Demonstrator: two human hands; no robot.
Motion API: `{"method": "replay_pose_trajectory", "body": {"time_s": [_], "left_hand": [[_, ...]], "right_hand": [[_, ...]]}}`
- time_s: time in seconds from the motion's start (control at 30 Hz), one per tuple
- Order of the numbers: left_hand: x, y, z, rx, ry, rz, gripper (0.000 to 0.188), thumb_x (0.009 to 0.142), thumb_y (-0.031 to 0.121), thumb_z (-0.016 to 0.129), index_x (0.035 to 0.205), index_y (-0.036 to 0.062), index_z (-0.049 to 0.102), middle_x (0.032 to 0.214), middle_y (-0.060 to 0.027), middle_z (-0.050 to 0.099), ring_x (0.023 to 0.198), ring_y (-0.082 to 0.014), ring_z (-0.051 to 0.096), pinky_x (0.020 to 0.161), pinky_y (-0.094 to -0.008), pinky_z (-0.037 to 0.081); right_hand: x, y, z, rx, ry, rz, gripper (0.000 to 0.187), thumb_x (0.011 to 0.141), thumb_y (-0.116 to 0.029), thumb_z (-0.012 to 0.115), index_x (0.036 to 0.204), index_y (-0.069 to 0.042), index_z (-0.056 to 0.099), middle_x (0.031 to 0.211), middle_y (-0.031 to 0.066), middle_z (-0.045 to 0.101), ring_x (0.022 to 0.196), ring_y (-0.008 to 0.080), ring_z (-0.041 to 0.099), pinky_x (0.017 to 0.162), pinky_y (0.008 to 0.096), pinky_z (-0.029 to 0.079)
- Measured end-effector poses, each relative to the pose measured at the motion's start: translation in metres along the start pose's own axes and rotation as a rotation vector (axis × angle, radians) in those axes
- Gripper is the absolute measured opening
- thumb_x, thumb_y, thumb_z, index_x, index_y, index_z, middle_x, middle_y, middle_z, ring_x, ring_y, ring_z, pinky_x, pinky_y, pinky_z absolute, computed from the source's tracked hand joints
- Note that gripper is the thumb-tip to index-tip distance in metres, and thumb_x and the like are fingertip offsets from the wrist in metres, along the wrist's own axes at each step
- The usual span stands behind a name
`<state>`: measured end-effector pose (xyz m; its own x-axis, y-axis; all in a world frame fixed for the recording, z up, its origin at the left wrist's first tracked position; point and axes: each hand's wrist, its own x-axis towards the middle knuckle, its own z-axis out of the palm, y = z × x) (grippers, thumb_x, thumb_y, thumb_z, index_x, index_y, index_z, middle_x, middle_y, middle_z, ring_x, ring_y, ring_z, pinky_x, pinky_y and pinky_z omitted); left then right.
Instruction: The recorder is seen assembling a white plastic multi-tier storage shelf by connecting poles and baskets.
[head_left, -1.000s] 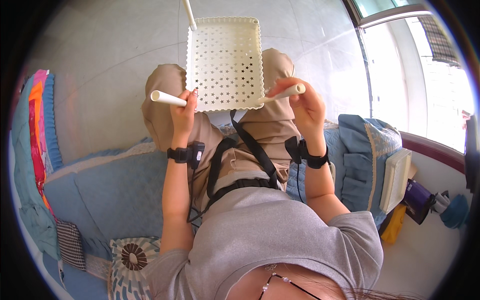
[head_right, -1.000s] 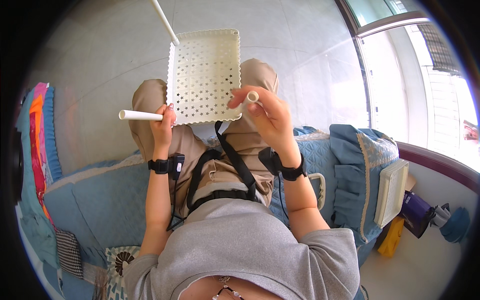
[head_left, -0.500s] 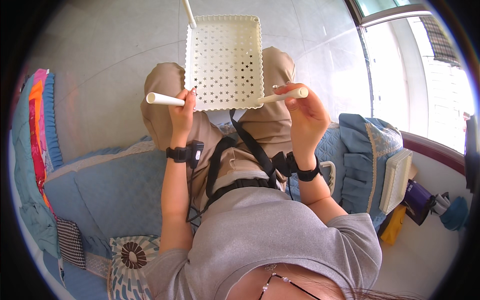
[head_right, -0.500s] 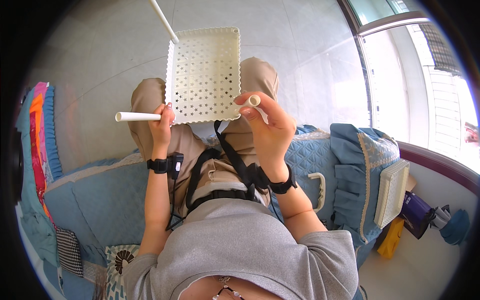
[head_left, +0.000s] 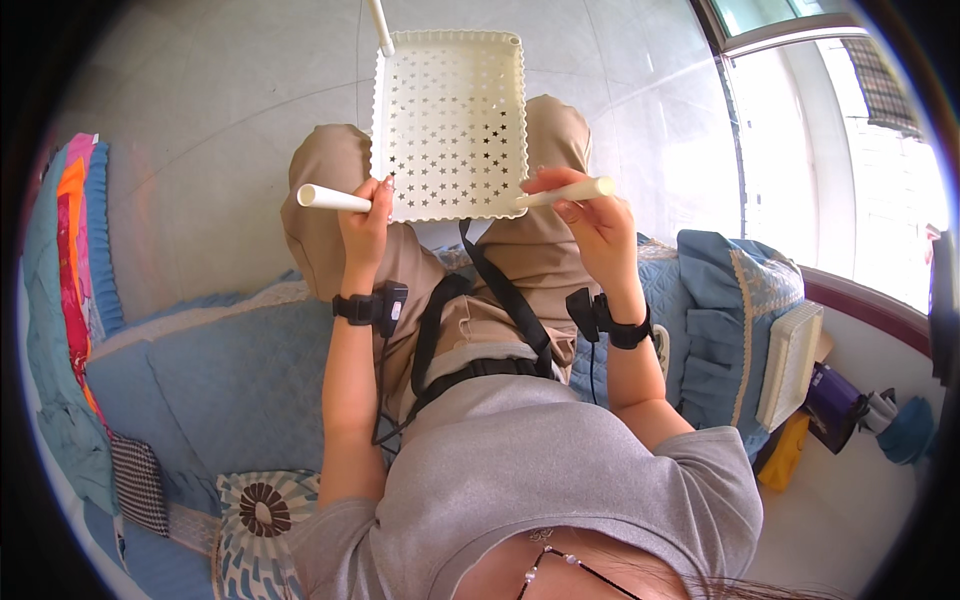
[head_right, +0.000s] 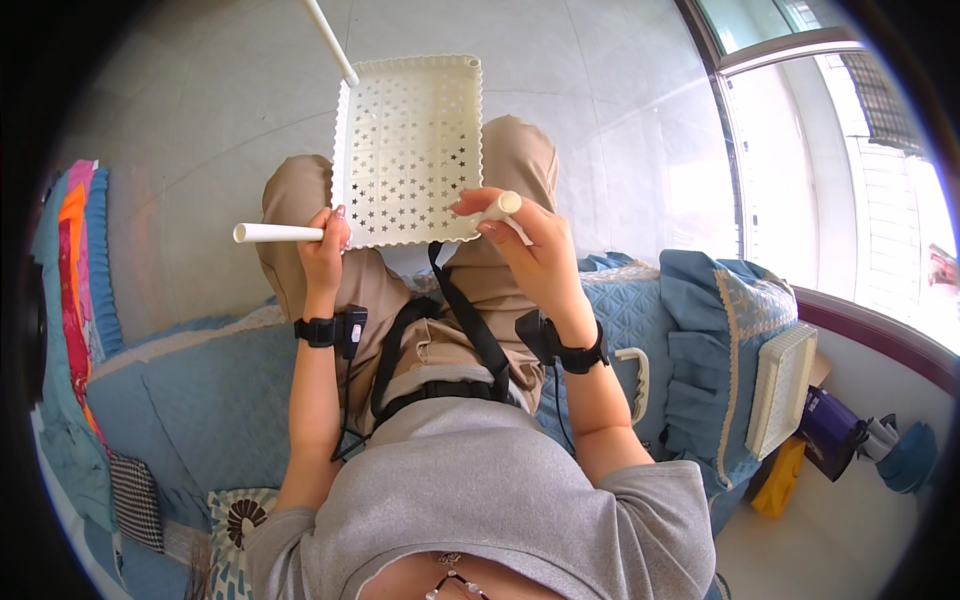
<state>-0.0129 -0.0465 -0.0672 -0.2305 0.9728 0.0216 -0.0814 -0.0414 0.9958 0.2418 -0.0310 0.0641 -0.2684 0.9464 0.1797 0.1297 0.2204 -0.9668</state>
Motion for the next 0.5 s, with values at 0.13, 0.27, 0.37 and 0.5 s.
{"method": "replay_pose_trajectory", "body": {"time_s": [0.13,0.27,0.37,0.5], "left_hand": [[0.000,0.000,0.000,-0.015,-0.009,0.010,0.036,0.094,0.018,0.056,0.063,0.0057,0.042,0.055,0.0041,0.038,0.052,-0.0037,0.034,0.048,-0.0219,0.029],[0.001,0.000,-0.001,-0.021,-0.004,0.034,0.035,0.094,0.017,0.056,0.063,0.0054,0.042,0.055,0.0042,0.038,0.051,-0.0037,0.034,0.047,-0.0221,0.028],[0.001,0.006,0.004,-0.019,0.003,0.027,0.037,0.095,0.015,0.053,0.062,0.0063,0.038,0.054,0.0038,0.036,0.051,-0.0042,0.032,0.047,-0.0227,0.027],[0.001,0.007,0.006,0.020,0.021,0.024,0.038,0.095,0.013,0.050,0.061,0.0074,0.034,0.053,0.0037,0.034,0.050,-0.0047,0.030,0.047,-0.0234,0.026]], "right_hand": [[-0.002,0.007,-0.002,-0.079,0.019,-0.060,0.012,0.084,0.005,0.059,0.093,0.002,0.066,0.087,0.0057,0.070,0.080,0.0117,0.065,0.075,0.0252,0.052],[0.000,-0.001,0.009,-0.068,0.111,0.005,0.010,0.080,0.005,0.064,0.090,0.002,0.067,0.084,0.0049,0.070,0.075,0.0109,0.065,0.072,0.0245,0.052],[-0.002,-0.001,0.015,-0.073,0.205,0.027,0.010,0.078,0.004,0.068,0.087,0.001,0.067,0.085,0.0052,0.071,0.076,0.0100,0.065,0.071,0.0231,0.052],[-0.006,0.008,0.023,-0.092,0.385,0.016,0.012,0.078,0.001,0.071,0.088,0.000,0.065,0.084,0.0048,0.070,0.077,0.0095,0.065,0.070,0.0242,0.052]]}}
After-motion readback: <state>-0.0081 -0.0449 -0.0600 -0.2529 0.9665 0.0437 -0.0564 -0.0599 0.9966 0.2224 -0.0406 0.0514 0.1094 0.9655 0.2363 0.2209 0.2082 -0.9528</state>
